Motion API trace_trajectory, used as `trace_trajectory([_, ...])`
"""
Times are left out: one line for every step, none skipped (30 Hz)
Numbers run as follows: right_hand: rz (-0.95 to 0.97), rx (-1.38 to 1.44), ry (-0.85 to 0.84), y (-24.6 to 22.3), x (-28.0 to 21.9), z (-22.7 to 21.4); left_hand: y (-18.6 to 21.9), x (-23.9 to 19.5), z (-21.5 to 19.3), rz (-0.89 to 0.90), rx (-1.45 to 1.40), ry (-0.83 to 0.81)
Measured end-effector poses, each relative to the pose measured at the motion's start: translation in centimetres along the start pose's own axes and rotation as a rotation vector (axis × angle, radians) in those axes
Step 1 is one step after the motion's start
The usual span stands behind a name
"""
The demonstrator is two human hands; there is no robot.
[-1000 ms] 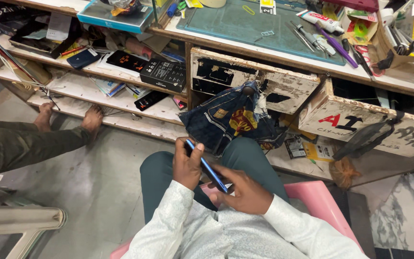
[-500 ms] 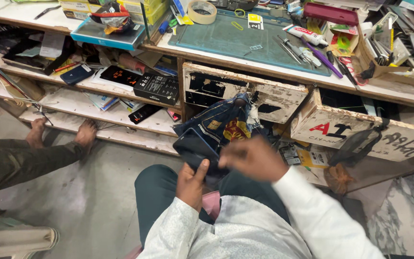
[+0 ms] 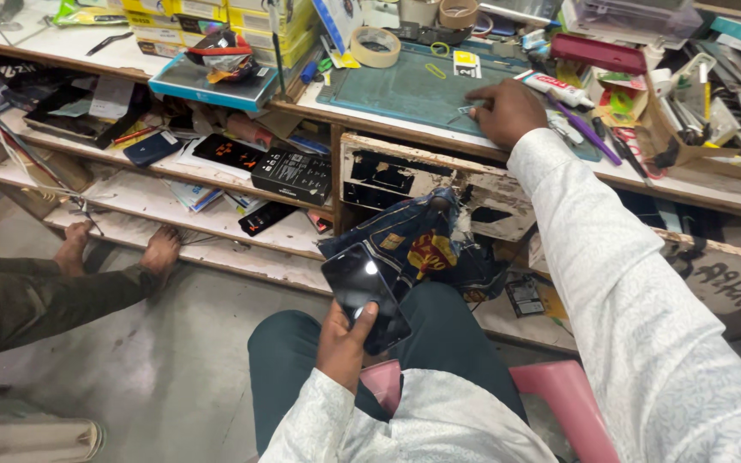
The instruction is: The person cleans a smartphone using a purple plastic tool and a white cloth. They scrape the back and edges of the phone, then wipe the surface with the cloth. The person handles the phone multiple times, turning it over and inspecting it.
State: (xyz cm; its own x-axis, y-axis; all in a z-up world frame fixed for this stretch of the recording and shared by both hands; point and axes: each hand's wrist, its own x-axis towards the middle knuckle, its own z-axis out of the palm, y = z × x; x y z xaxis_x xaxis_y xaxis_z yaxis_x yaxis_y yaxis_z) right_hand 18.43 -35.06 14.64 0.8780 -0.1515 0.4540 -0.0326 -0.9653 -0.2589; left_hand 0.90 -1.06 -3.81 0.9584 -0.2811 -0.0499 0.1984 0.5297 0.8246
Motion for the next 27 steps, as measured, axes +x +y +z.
trace_trajectory([0.046,-0.006,-0.034,0.2,0.3,0.5,0.1,0.0,-0.1,0.015,0.003,-0.005])
trace_trajectory([0.055,0.006,-0.025,0.6,0.4,0.8,0.3,0.0,-0.1,0.027,0.005,-0.011])
trace_trajectory([0.063,0.017,-0.016,0.9,0.6,1.0,0.5,0.0,-0.3,0.013,-0.018,-0.006])
trace_trajectory([0.072,0.028,-0.008,1.2,0.8,1.1,0.8,0.0,-0.4,0.0,-0.043,-0.002])
trace_trajectory([0.082,0.055,-0.011,1.3,0.9,1.3,1.0,0.0,-0.5,-0.014,-0.067,0.003])
trace_trajectory([0.094,0.081,-0.015,1.5,0.9,1.3,1.2,0.0,-0.5,-0.021,-0.088,0.019])
trace_trajectory([0.106,0.106,-0.019,1.5,0.8,1.2,1.4,0.1,-0.6,-0.027,-0.108,0.035])
trace_trajectory([0.071,0.146,0.023,1.2,0.6,1.1,1.6,0.2,-0.6,-0.032,-0.126,0.049])
trace_trajectory([0.036,0.185,0.065,0.8,0.1,0.8,1.8,0.2,-0.7,-0.016,-0.132,0.058])
trace_trajectory([-0.001,0.223,0.109,0.2,-0.3,0.3,1.9,0.3,-0.6,0.001,-0.138,0.065])
trace_trajectory([0.001,0.36,0.149,-0.7,-1.3,-0.2,2.0,0.3,-0.5,0.019,-0.145,0.072])
trace_trajectory([-0.001,0.498,0.188,-1.8,-2.8,-0.4,2.2,0.4,-0.4,0.03,-0.148,0.073])
trace_trajectory([-0.003,0.638,0.226,-3.1,-4.6,-0.7,2.3,0.5,-0.4,0.041,-0.151,0.074])
trace_trajectory([0.077,0.771,0.182,-4.5,-6.9,-0.5,2.6,0.4,-0.5,0.054,-0.15,0.081])
trace_trajectory([0.159,0.902,0.137,-5.8,-9.8,-0.3,2.8,0.4,-0.5,0.071,-0.16,0.09])
trace_trajectory([0.039,0.996,0.108,-7.3,-12.9,0.3,2.9,0.3,-0.4,0.082,-0.167,0.093])
trace_trajectory([0.149,1.035,0.012,-8.6,-15.4,1.1,2.9,0.2,-0.2,0.093,-0.174,0.096])
trace_trajectory([0.09,1.024,-0.048,-9.7,-18.8,1.7,3.1,0.1,-0.1,0.109,-0.187,0.089])
trace_trajectory([0.254,1.151,-0.147,-11.2,-20.6,2.9,3.2,0.0,0.0,0.124,-0.2,0.082])
trace_trajectory([0.23,1.152,-0.219,-12.2,-22.6,3.5,3.3,-0.2,0.2,0.139,-0.215,0.073])
trace_trajectory([0.207,1.153,-0.29,-13.0,-24.4,4.0,3.4,-0.4,0.3,0.126,-0.23,0.08])
trace_trajectory([0.223,1.215,-0.327,-13.6,-25.5,4.4,3.5,-0.5,0.4,0.117,-0.246,0.086])
trace_trajectory([0.24,1.277,-0.364,-14.1,-26.4,4.6,3.7,-0.6,0.5,0.109,-0.262,0.093])
trace_trajectory([0.257,1.335,-0.397,-14.2,-27.0,4.6,3.8,-0.7,0.7,0.12,-0.257,0.09])
trace_trajectory([0.278,1.339,-0.398,-14.2,-27.4,4.6,3.9,-0.7,0.8,0.131,-0.252,0.088])
trace_trajectory([0.296,1.346,-0.403,-14.3,-27.7,4.7,4.0,-0.8,0.9,0.145,-0.246,0.089])
trace_trajectory([0.314,1.352,-0.408,-14.2,-27.8,4.7,4.0,-0.9,1.1,0.146,-0.249,0.091])
